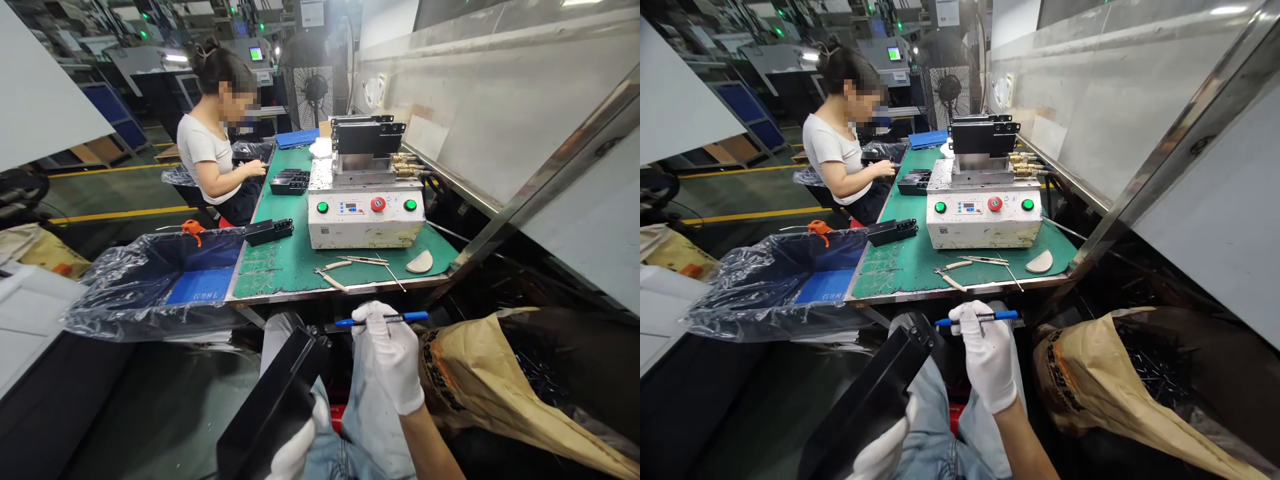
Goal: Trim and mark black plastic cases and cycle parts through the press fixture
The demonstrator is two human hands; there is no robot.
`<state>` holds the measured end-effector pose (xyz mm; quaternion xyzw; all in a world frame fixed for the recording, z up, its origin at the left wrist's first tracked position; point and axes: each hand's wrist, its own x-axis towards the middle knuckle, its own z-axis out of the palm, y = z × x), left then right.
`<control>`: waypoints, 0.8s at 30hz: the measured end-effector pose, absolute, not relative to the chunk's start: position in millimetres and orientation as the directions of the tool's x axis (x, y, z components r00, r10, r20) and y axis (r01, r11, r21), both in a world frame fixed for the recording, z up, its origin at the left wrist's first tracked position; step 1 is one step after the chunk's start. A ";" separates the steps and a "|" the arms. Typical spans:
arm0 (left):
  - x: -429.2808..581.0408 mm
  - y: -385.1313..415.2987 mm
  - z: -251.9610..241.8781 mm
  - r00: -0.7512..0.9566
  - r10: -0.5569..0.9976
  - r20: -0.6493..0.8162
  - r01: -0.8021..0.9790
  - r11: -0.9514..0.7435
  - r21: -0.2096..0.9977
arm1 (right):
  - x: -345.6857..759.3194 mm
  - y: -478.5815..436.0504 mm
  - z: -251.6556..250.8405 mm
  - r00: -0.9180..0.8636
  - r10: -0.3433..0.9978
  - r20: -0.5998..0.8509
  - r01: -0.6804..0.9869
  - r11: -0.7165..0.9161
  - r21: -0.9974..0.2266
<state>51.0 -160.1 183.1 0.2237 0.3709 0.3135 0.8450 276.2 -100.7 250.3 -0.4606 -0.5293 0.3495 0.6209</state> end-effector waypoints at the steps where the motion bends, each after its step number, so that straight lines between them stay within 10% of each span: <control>1: 54.4 -162.1 191.4 0.516 0.687 -0.511 -0.300 0.704 0.643 | 276.9 -103.6 251.5 0.194 0.925 0.327 0.043 0.325 -0.945; 9: 68.7 -173.1 233.8 0.272 0.853 -0.446 0.139 0.424 0.895 | 281.4 -115.2 259.5 0.085 0.934 0.346 0.266 0.314 -0.911; 24: 83.6 -172.5 252.6 0.184 0.815 -0.550 0.334 0.474 0.815 | 290.3 -109.2 257.0 -0.002 0.909 0.417 0.409 0.381 -0.829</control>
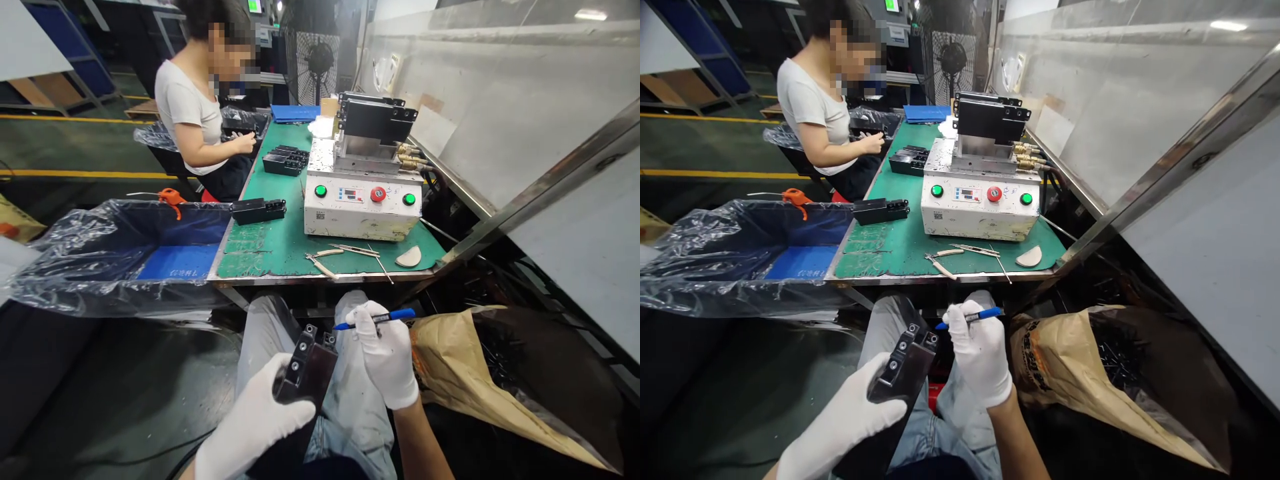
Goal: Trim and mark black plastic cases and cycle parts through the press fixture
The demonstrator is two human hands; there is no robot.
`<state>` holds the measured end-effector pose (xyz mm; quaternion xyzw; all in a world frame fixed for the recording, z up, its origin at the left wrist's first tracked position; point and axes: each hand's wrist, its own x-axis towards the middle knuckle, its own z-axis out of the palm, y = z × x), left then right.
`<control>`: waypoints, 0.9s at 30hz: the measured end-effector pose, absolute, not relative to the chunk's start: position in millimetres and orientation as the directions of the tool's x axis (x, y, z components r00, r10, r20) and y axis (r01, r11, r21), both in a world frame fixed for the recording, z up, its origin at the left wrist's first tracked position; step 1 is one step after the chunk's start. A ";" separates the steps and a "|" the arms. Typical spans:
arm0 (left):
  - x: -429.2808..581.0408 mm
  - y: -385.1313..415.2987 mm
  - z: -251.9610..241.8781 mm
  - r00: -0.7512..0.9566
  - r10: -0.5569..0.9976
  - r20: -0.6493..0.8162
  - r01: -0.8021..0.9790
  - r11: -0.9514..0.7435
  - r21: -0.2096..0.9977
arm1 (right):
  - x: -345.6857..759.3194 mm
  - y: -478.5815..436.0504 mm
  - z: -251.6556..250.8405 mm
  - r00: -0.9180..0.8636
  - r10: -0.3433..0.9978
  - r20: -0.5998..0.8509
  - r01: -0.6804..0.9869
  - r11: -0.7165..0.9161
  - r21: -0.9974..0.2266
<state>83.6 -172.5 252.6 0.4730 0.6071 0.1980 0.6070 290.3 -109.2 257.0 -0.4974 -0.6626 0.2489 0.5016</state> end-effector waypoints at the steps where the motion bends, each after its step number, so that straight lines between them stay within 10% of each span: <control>1: 84.3 -172.9 252.1 0.189 0.816 -0.546 0.335 0.469 0.817 | 287.3 -108.9 258.4 -0.015 0.916 0.402 0.366 0.379 -0.850; 27: 93.5 -170.0 230.3 0.142 0.845 -0.516 0.423 0.420 0.803 | 273.9 -118.5 242.6 -0.203 0.898 0.391 0.422 0.440 -0.793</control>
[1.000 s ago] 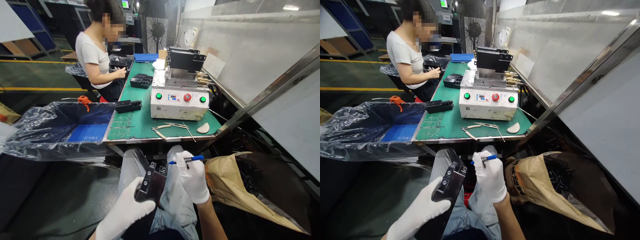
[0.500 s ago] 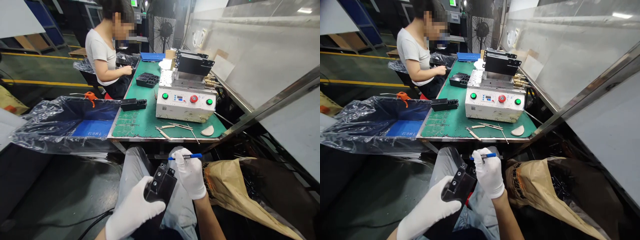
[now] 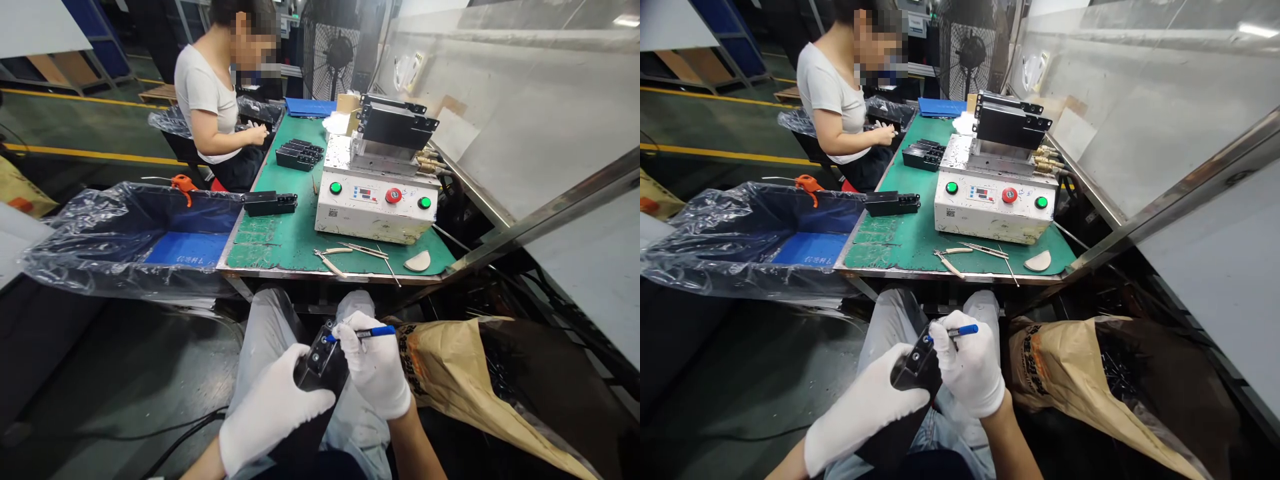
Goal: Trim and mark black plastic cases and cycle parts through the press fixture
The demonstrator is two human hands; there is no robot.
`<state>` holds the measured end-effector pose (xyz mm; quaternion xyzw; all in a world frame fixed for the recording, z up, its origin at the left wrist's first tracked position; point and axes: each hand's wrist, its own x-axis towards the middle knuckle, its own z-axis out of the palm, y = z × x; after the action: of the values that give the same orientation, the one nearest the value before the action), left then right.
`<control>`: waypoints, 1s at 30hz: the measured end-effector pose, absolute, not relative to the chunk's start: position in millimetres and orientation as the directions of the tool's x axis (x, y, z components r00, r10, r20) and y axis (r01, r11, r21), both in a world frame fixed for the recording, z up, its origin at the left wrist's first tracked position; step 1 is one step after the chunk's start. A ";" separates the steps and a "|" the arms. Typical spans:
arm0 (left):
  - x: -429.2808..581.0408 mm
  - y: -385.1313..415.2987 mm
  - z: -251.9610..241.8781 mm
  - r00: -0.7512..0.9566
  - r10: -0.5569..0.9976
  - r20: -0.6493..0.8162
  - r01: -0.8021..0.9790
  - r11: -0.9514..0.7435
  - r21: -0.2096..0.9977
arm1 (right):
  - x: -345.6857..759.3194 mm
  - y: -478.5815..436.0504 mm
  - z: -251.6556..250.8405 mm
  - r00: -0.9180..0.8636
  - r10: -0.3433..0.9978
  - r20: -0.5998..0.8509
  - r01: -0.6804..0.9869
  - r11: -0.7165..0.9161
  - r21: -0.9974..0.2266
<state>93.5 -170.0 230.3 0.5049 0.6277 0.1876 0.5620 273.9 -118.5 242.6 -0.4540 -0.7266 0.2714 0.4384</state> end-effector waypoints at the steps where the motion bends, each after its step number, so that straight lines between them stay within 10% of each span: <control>1: 93.6 -169.6 229.4 0.141 0.843 -0.519 0.426 0.422 0.801 | 274.1 -118.4 241.8 -0.208 0.894 0.397 0.430 0.448 -0.784; 15: 84.3 -162.1 222.8 0.136 0.847 -0.514 0.478 0.398 0.783 | 271.1 -131.4 243.1 -0.170 0.922 0.348 0.255 0.383 -0.888; 30: 80.0 -143.9 227.9 0.162 0.848 -0.504 0.529 0.357 0.770 | 262.8 -121.8 231.1 -0.227 0.850 0.476 0.448 0.525 -0.724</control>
<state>80.0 -143.9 227.9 0.5468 0.6295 0.1503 0.5312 262.8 -121.8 231.1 -0.4322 -0.7504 0.2251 0.4466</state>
